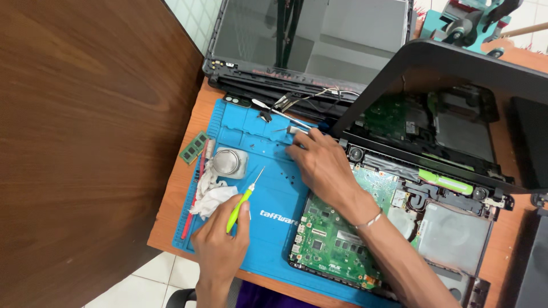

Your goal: The person works on the internal components of a laptop using a screwdriver to manipulate parts on a motherboard and adjusting small internal cables by hand.

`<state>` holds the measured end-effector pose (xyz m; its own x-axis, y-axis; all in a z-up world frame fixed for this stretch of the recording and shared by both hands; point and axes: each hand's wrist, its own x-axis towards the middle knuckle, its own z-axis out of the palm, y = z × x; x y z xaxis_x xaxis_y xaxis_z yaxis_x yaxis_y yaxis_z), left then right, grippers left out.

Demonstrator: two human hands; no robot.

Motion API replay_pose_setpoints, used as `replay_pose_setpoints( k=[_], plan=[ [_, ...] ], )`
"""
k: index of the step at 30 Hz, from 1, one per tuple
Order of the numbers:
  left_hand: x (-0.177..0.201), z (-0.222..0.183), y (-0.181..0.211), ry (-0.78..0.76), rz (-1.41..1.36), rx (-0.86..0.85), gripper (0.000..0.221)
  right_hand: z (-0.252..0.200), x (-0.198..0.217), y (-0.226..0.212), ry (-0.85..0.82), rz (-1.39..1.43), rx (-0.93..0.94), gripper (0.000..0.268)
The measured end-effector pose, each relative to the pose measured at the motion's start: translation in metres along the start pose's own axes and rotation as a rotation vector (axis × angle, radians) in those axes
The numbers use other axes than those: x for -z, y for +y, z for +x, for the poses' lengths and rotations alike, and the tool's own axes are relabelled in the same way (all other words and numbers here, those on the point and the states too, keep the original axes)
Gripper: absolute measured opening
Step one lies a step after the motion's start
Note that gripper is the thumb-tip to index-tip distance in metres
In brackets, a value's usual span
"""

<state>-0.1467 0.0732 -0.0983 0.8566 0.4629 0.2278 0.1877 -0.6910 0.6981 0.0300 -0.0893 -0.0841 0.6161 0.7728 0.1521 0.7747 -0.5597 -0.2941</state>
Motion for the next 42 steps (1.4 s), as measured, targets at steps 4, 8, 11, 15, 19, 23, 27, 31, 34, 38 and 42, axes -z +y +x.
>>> replay_pose_setpoints(
  k=[4,8,11,15,19,23,27,31,34,38,42],
  plan=[
    [0.001,0.001,-0.001,0.005,0.015,-0.018,0.019,0.011,0.003,0.008,-0.056,0.112,0.000,0.031],
    [0.003,-0.001,-0.005,0.003,0.045,-0.006,0.020,0.015,0.006,0.008,-0.093,0.128,0.026,0.021],
    [0.004,-0.003,-0.007,0.003,0.047,0.008,0.020,0.018,0.007,0.009,-0.095,0.136,0.070,0.015],
    [0.004,-0.004,-0.009,0.004,0.058,0.009,0.019,0.019,0.006,0.011,-0.060,0.147,0.124,0.008],
    [0.004,-0.003,-0.010,0.002,0.050,-0.006,0.019,0.020,0.003,0.010,-0.069,0.105,0.129,0.007],
    [0.007,-0.003,-0.006,-0.013,0.038,0.040,0.019,0.012,0.012,0.002,-0.051,0.161,0.071,0.013],
    [0.013,-0.002,0.001,0.021,-0.062,-0.061,0.016,-0.011,0.032,-0.008,-0.065,0.609,-0.058,0.013],
    [0.017,0.002,0.009,-0.134,-0.135,-0.043,0.013,-0.040,0.036,-0.009,-0.181,0.833,-0.308,0.015],
    [0.015,0.004,0.018,-0.158,-0.211,-0.154,0.013,-0.063,0.029,-0.005,-0.112,1.039,-0.323,0.014],
    [0.011,0.006,0.034,-0.160,-0.299,-0.329,0.014,-0.088,0.023,0.001,-0.103,1.173,-0.481,0.011],
    [0.004,0.009,0.046,-0.208,-0.255,-0.378,0.013,-0.106,0.025,0.006,-0.071,1.163,-0.539,0.010]
  ],
)
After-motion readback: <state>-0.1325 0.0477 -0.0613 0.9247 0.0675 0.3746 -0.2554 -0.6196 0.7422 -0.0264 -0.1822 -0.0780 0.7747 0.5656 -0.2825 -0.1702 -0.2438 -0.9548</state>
